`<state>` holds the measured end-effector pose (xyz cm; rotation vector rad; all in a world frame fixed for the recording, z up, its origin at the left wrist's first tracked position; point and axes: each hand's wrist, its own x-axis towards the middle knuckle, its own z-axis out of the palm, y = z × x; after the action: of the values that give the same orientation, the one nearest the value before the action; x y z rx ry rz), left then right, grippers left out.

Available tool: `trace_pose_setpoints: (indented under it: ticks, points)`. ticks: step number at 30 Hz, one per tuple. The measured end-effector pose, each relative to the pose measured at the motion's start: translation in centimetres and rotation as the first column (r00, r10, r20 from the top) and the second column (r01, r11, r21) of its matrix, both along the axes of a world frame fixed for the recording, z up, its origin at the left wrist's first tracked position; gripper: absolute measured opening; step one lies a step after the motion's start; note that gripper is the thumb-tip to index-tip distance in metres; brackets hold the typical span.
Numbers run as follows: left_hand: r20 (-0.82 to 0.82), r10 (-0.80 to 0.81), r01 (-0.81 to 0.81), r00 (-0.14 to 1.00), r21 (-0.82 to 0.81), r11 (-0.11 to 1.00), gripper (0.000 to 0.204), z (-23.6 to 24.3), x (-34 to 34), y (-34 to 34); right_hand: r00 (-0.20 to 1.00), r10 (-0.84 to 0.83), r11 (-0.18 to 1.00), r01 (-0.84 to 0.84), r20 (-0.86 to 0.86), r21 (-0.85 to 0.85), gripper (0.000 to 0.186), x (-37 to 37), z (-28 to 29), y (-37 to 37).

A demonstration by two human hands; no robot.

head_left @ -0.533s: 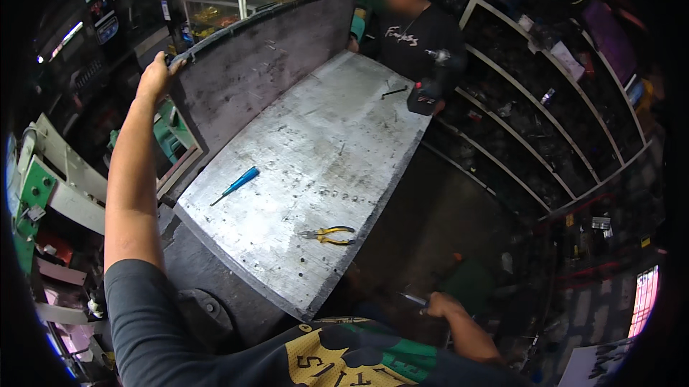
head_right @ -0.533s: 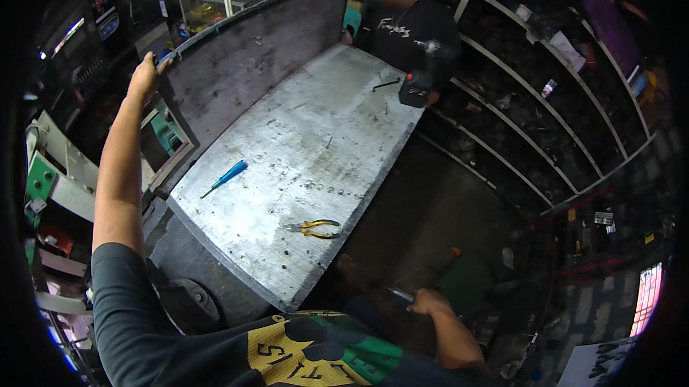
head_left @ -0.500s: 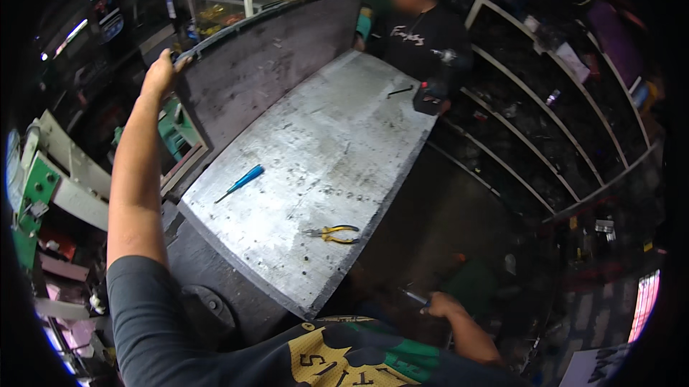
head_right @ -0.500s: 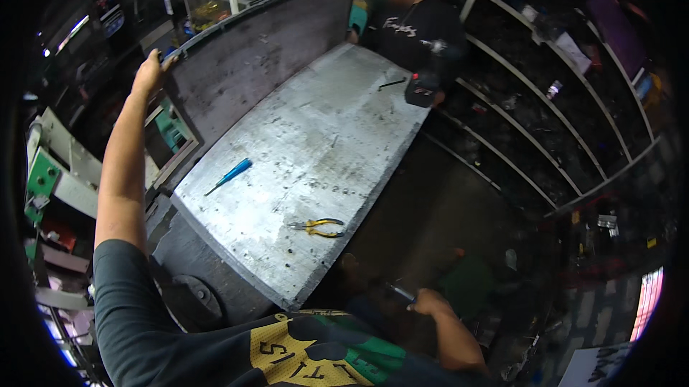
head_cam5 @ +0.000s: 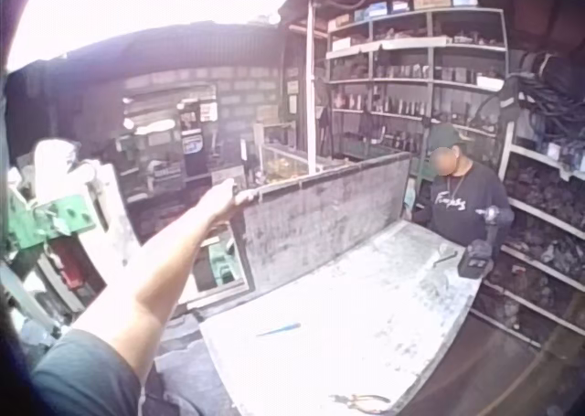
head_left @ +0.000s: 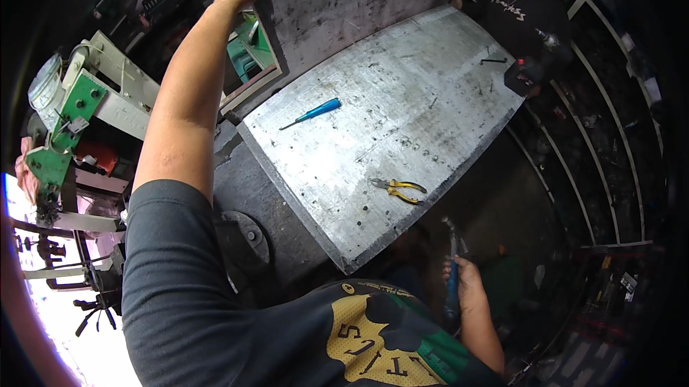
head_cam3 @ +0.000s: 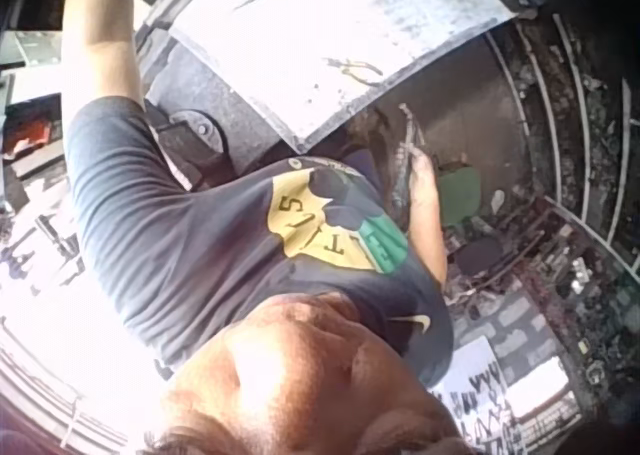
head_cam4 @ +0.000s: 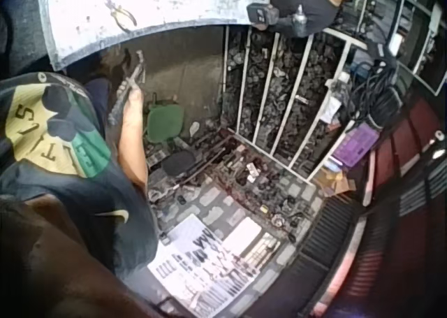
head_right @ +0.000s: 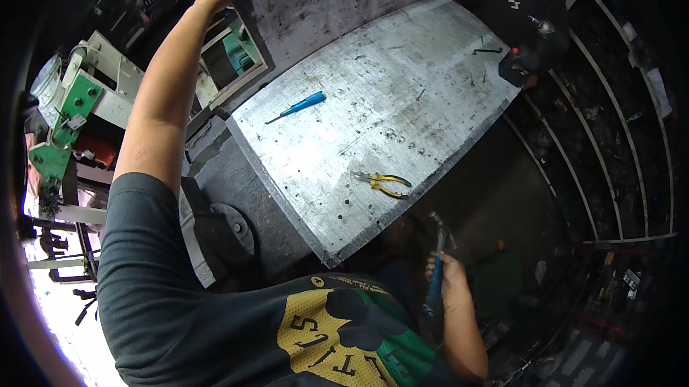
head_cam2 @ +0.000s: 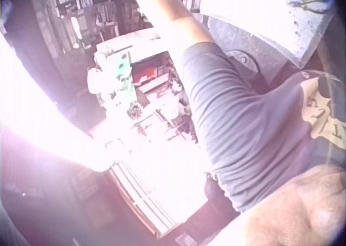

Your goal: The person repeatedly hammers a metal sheet on a workbench using a hammer, while another person stands nearby. The person also handles a power drill and a metal bar during the sequence.

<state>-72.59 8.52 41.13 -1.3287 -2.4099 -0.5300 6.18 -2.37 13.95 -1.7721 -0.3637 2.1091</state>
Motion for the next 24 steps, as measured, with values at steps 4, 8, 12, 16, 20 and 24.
trace_pose_setpoints:
  ticks: [4, 8, 12, 16, 20, 24]
  points:
    - [-0.019, 0.004, -0.004, 1.0, 0.03, 1.0, 0.082, 0.0, 0.2, 0.2, 0.959, -0.011, 0.993, -0.022, -0.282, -0.116, 0.024, -3.7, 0.8, 1.0]
    - [-0.004, 0.016, -0.016, 1.0, 0.031, 0.999, 0.081, -0.2, 0.0, 0.2, 0.974, -0.033, 0.987, -0.004, -0.222, -0.163, 0.027, -3.6, 0.0, 1.1]
    - [-0.001, -0.007, 0.008, 1.0, 0.074, 0.997, 0.079, -0.6, -0.3, 0.1, 0.987, 0.099, 0.994, -0.105, -0.126, -0.039, 0.024, 0.7, -4.2, 0.5]
    - [0.004, -0.025, 0.024, 1.0, 0.107, 0.994, 0.076, -0.6, -0.2, 0.2, 0.931, 0.225, 0.971, -0.239, 0.287, 0.014, 0.03, 7.1, -10.7, -1.5]
    - [0.037, -0.038, 0.033, 0.999, 0.118, 0.992, 0.071, -0.3, 0.3, 0.1, 0.685, 0.368, 0.913, -0.395, 0.629, -0.104, 0.032, 13.3, -14.8, -4.9]
    - [0.059, -0.019, 0.013, 0.998, 0.106, 0.994, 0.07, -0.1, 0.7, -0.3, 0.519, 0.498, 0.816, -0.551, 0.694, -0.174, 0.033, 17.4, -15.8, -9.1]
